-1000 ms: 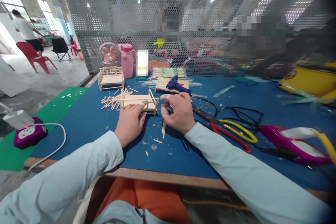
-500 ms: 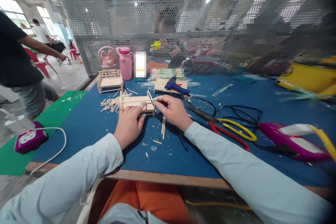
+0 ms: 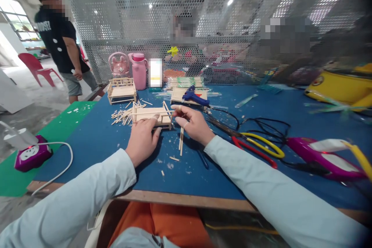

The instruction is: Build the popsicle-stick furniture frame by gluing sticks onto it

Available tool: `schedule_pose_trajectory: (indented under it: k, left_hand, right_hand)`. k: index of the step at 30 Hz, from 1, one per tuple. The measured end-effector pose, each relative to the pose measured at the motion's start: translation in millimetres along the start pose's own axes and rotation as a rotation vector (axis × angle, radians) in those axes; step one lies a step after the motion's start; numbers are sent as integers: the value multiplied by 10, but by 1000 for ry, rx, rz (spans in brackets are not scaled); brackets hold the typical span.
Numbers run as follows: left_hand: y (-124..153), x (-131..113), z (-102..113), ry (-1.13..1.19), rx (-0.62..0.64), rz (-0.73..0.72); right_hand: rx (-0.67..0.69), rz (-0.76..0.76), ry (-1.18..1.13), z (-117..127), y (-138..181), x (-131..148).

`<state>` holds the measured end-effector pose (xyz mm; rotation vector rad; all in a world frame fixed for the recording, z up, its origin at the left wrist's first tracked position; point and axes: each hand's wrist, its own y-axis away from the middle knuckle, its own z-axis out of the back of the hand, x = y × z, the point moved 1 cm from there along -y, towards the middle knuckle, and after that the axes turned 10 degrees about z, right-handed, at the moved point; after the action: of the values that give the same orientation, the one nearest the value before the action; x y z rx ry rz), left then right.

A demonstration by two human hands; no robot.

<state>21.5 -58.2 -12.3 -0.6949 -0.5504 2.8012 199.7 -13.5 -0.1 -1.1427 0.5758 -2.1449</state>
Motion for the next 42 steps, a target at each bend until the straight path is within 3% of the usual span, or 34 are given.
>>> schedule_pose_trajectory:
  k: [5,15,19,22,26,30,36,39,42]
  left_hand:
    - [4,12,-3,33,-7,-2]
    - [13,-17,21,-12,1,-50]
    - [5,22,-14,12,-18,-56]
    - [22,53,-14,41,-65,-59]
    - [127,37,111,11,-156,-44]
    - [313,65,288,136,-292,-39]
    - [404,289,428,455,-419,261]
    - [149,269,625,560,-542,162]
    - [-244,232,851,616,-857,-87]
  right_hand:
    - [-84,-19,-58,7,6,-38]
    - [-40,25,97,-37,-20,84]
    - [-34,-7,9,-8,-15,48]
    - [-134,-8,-115,82,-45,5]
    - [-388,0,-57,318,-81,-15]
    - [-404,-6,199,569,-48,14]
    - [-485,-5,230,730,-28,0]
    - [-573,-7,172,693,-52,-41]
    - [-587,101,276,695,-68,-31]
